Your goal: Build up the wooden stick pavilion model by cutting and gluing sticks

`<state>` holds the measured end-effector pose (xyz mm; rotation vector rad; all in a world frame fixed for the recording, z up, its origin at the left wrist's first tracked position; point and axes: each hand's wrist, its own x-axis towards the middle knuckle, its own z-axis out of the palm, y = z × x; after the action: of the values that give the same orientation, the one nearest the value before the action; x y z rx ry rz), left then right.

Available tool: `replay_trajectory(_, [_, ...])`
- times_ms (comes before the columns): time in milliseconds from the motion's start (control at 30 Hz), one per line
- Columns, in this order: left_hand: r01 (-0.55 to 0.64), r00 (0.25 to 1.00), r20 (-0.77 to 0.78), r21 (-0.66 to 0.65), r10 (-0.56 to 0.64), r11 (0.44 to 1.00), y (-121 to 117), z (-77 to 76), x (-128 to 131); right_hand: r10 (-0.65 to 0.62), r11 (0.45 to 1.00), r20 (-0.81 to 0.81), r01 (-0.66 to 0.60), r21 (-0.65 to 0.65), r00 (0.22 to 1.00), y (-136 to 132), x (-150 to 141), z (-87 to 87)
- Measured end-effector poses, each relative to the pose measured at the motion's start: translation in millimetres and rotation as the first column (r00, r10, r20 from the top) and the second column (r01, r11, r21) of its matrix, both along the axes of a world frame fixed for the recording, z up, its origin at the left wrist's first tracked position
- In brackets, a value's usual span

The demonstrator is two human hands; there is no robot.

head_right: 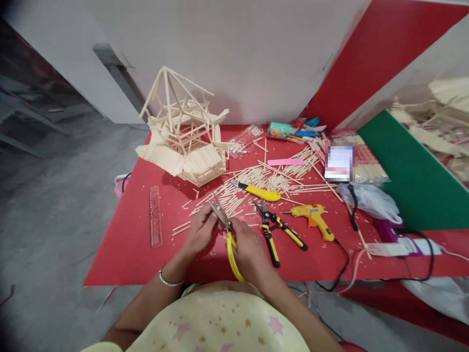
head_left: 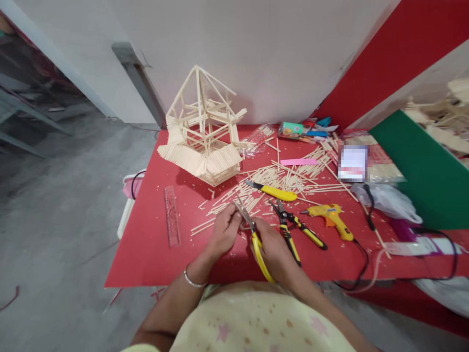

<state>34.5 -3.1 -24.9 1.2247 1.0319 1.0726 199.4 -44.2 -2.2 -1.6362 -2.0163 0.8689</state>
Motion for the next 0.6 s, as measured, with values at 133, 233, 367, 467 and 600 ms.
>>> replay_trajectory(133, [0.018, 1.0, 0.025, -0.005, -0.018, 1.0, 0, 0.3, 0, -0.017, 0.999, -0.055, 0.016, -0.029, 0.998, -2, -1, 1.0])
replay_trajectory(233, [0.025, 1.0, 0.003, 0.014, -0.025, 1.0, 0, 5.3, -1, -0.017, 0.999, -0.059, 0.014, -0.037, 0.998, -2, -1, 1.2])
replay_trajectory(367, [0.042, 0.997, -0.061, 0.062, -0.038, 0.997, 1, 10.3, -4, -0.018, 0.998, -0.037, 0.016, -0.06, 0.999, -2, 1, -0.3])
replay_trajectory(467, [0.038, 0.996, -0.081, 0.073, -0.032, 0.997, 0, 8.6, -3, -0.025, 0.998, -0.047, 0.022, -0.058, 0.999, -3, 3, -0.4])
replay_trajectory(600, [0.049, 0.997, -0.054, 0.02, -0.048, 0.999, -2, 5.2, 0, -0.036, 0.999, -0.1, 0.033, -0.025, 0.994, -7, 3, 1.0])
